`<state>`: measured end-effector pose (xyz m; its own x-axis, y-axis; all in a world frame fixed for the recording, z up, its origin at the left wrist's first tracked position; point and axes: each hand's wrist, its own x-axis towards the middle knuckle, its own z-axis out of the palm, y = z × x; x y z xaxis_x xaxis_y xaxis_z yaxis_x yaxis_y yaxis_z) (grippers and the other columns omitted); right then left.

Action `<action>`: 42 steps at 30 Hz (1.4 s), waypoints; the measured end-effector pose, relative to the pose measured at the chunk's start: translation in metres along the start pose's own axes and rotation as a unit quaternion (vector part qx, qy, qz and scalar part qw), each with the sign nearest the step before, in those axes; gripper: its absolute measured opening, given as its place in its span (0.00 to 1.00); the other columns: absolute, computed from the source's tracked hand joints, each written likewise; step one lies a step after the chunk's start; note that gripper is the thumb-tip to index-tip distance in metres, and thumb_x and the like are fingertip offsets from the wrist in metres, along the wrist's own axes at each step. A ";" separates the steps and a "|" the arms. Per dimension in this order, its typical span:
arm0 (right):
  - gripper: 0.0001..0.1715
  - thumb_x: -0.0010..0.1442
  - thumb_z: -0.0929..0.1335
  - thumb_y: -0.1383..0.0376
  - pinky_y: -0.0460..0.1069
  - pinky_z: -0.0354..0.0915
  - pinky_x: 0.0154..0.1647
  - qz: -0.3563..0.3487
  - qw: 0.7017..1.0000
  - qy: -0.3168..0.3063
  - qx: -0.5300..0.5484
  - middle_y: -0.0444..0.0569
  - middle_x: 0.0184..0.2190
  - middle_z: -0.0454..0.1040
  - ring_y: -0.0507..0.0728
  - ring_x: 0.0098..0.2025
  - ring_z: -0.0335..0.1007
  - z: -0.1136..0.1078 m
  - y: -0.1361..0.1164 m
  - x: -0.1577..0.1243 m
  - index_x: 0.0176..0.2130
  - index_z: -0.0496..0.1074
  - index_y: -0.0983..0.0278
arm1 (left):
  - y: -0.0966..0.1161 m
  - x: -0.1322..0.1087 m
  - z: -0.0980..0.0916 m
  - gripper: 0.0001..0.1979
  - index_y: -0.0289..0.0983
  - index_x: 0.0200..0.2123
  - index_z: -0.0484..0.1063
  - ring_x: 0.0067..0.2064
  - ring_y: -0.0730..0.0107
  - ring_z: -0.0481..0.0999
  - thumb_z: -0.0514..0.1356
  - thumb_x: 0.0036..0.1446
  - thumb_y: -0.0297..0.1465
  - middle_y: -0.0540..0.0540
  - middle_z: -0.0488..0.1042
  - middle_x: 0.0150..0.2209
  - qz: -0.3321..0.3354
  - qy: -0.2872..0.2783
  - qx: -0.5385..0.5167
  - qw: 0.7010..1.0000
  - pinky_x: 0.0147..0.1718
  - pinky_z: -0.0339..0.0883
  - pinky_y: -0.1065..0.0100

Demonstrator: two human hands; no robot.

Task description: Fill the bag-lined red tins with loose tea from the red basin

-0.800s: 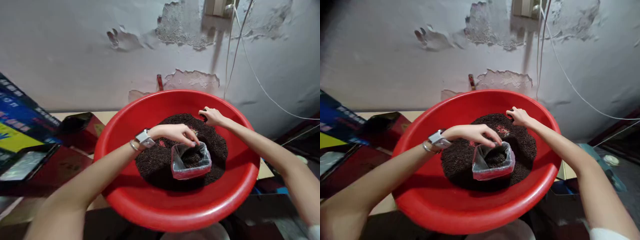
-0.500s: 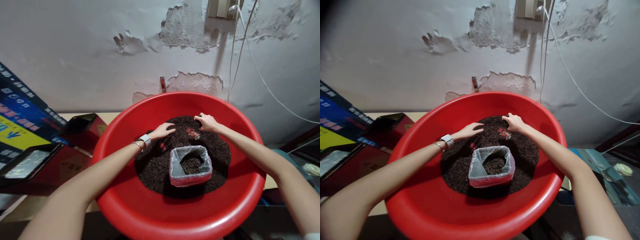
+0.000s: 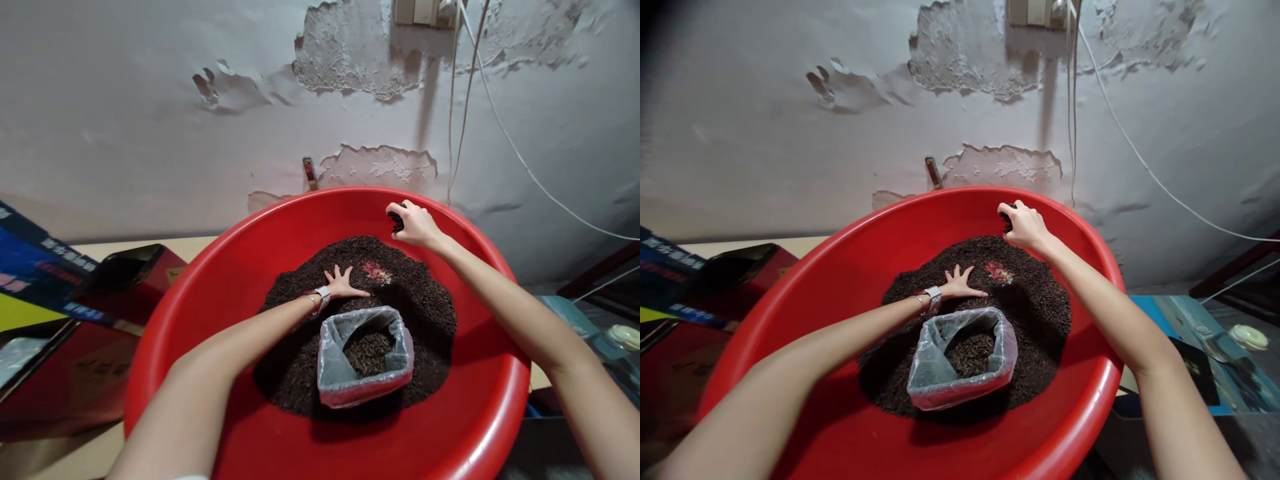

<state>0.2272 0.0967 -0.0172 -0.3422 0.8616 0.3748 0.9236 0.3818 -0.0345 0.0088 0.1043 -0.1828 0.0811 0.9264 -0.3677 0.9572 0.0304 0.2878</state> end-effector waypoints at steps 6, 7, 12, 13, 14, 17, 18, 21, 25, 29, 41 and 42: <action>0.28 0.50 0.67 0.64 0.50 0.57 0.34 -0.015 1.000 -0.021 -0.014 0.55 0.45 0.67 0.62 0.40 0.67 0.008 0.001 0.007 0.52 0.66 0.57 | -0.007 0.016 -0.005 0.58 0.45 0.67 0.42 0.65 0.22 0.32 0.63 0.37 0.57 0.31 0.33 0.68 -0.001 0.014 0.047 0.999 0.57 0.45 0.37; 0.28 0.50 0.67 0.64 0.50 0.57 0.34 -0.017 0.999 -0.026 -0.017 0.55 0.45 0.67 0.62 0.40 0.67 0.009 0.001 0.007 0.52 0.66 0.57 | -0.007 0.016 -0.006 0.56 0.46 0.67 0.44 0.65 0.23 0.35 0.64 0.38 0.56 0.32 0.36 0.68 0.001 0.020 0.053 0.998 0.56 0.48 0.37; 0.28 0.50 0.66 0.65 0.50 0.57 0.34 -0.027 0.998 -0.047 -0.037 0.56 0.46 0.67 0.61 0.39 0.68 0.016 0.001 0.003 0.53 0.66 0.57 | -0.003 0.013 -0.006 0.48 0.49 0.63 0.53 0.63 0.32 0.51 0.68 0.40 0.46 0.34 0.51 0.63 0.007 0.053 0.083 0.995 0.49 0.63 0.45; 0.28 0.50 0.66 0.66 0.50 0.58 0.34 -0.030 0.998 -0.049 -0.040 0.56 0.46 0.67 0.61 0.39 0.68 0.018 0.002 0.002 0.52 0.66 0.57 | -0.003 0.012 -0.005 0.46 0.49 0.62 0.55 0.62 0.34 0.53 0.68 0.40 0.45 0.34 0.53 0.61 0.005 0.062 0.086 0.994 0.48 0.64 0.47; 0.28 0.49 0.66 0.66 0.50 0.58 0.34 -0.031 0.997 -0.051 -0.039 0.56 0.46 0.67 0.61 0.39 0.68 0.020 0.002 0.002 0.52 0.66 0.57 | -0.003 0.012 -0.003 0.44 0.48 0.62 0.57 0.61 0.35 0.54 0.68 0.40 0.44 0.34 0.55 0.60 0.004 0.071 0.087 0.994 0.47 0.65 0.48; 0.27 0.47 0.68 0.66 0.51 0.59 0.37 -0.021 0.998 -0.051 0.031 0.53 0.44 0.69 0.61 0.41 0.68 0.024 0.001 0.002 0.49 0.68 0.59 | -0.004 0.011 0.000 0.40 0.47 0.59 0.60 0.59 0.38 0.57 0.68 0.41 0.41 0.35 0.57 0.58 0.011 0.092 0.091 0.992 0.45 0.67 0.50; 0.26 0.45 0.69 0.66 0.51 0.60 0.38 -0.012 0.995 -0.050 0.091 0.51 0.42 0.70 0.60 0.41 0.67 0.024 -0.001 0.002 0.47 0.69 0.59 | -0.006 0.010 0.000 0.39 0.47 0.59 0.61 0.59 0.39 0.58 0.68 0.41 0.40 0.36 0.57 0.58 0.020 0.092 0.091 0.991 0.46 0.67 0.50; 0.23 0.43 0.69 0.65 0.48 0.62 0.35 0.033 0.937 -0.058 0.344 0.43 0.33 0.70 0.55 0.35 0.67 0.020 -0.013 0.000 0.42 0.67 0.60 | -0.012 0.004 -0.003 0.38 0.48 0.56 0.64 0.58 0.42 0.59 0.68 0.39 0.35 0.39 0.60 0.57 0.051 0.082 0.082 0.992 0.48 0.66 0.51; 0.23 0.40 0.69 0.64 0.46 0.61 0.27 0.037 0.815 -0.092 0.571 0.39 0.26 0.66 0.50 0.26 0.63 0.005 -0.040 -0.014 0.40 0.65 0.61 | -0.023 -0.011 -0.019 0.31 0.42 0.51 0.69 0.54 0.49 0.67 0.66 0.39 0.31 0.41 0.69 0.52 0.074 0.083 0.035 0.993 0.51 0.64 0.56; 0.22 0.39 0.70 0.66 0.44 0.60 0.25 -0.014 0.772 -0.128 0.623 0.39 0.26 0.66 0.49 0.26 0.61 -0.011 -0.062 -0.033 0.38 0.66 0.61 | -0.021 -0.042 -0.058 0.25 0.40 0.50 0.68 0.47 0.61 0.72 0.60 0.44 0.32 0.46 0.73 0.45 0.096 0.123 -0.080 0.984 0.47 0.67 0.64; 0.27 0.39 0.69 0.65 0.42 0.54 0.17 0.078 0.665 -0.083 0.738 0.42 0.30 0.69 0.51 0.25 0.67 -0.024 -0.053 -0.032 0.42 0.62 0.58 | 0.034 -0.173 -0.095 0.22 0.39 0.39 0.66 0.31 0.73 0.66 0.63 0.35 0.28 0.55 0.67 0.30 0.252 0.053 -0.484 0.836 0.31 0.62 0.72; 0.28 0.39 0.68 0.65 0.41 0.53 0.17 0.099 0.660 -0.078 0.741 0.42 0.30 0.69 0.51 0.25 0.67 -0.021 -0.050 -0.030 0.43 0.61 0.58 | 0.034 -0.175 -0.092 0.22 0.39 0.39 0.67 0.31 0.73 0.66 0.63 0.35 0.27 0.55 0.67 0.30 0.270 0.032 -0.460 0.845 0.32 0.62 0.72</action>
<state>0.1950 0.0451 -0.0073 -0.3598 0.9238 0.1312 -0.1906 0.0649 -0.9795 0.0016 -0.0222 -0.0268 0.3938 0.9160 0.0759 0.1616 -0.1503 0.9753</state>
